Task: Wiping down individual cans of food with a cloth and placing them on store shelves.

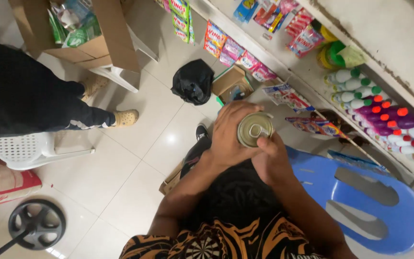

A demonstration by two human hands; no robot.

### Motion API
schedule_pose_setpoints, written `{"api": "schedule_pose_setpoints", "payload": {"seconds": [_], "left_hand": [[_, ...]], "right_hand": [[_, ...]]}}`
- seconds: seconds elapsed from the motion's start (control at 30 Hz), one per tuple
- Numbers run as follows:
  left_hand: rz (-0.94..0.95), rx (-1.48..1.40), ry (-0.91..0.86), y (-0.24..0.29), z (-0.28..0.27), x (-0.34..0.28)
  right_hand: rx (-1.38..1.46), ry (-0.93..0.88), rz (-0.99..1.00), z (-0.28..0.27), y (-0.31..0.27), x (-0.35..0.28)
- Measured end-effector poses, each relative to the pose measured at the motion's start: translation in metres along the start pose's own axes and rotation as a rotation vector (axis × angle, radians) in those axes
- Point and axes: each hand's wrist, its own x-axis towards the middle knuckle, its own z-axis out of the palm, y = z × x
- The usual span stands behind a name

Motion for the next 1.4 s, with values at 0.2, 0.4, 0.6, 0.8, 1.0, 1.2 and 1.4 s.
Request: {"api": "schedule_pose_setpoints", "payload": {"seconds": [0.2,0.4,0.6,0.8,1.0,1.2,1.4], "left_hand": [[0.006,-0.026,-0.01,-0.002,0.007,0.006],[0.015,-0.023,-0.035,-0.001,0.005,0.012],[-0.016,-0.016,-0.048,0.002,0.001,0.014],[-0.025,0.01,-0.082,0.004,0.0,0.014],[-0.065,0.005,-0.076,0.005,-0.007,0.019],[-0.066,-0.015,-0.097,0.01,-0.008,0.021],[-0.092,-0.002,-0.142,0.01,-0.013,0.016]], "right_hand": [[-0.048,0.099,0.031,0.016,-0.017,-0.006],[0.041,0.095,0.034,0.002,-0.014,-0.003],[-0.022,0.093,0.029,-0.01,-0.009,0.002],[-0.051,0.09,0.056,0.005,-0.022,0.007],[-0.054,0.119,-0.013,0.01,-0.009,0.009],[-0.056,0.072,-0.062,0.024,-0.015,0.013],[-0.053,0.039,-0.03,0.028,-0.015,0.011]]}}
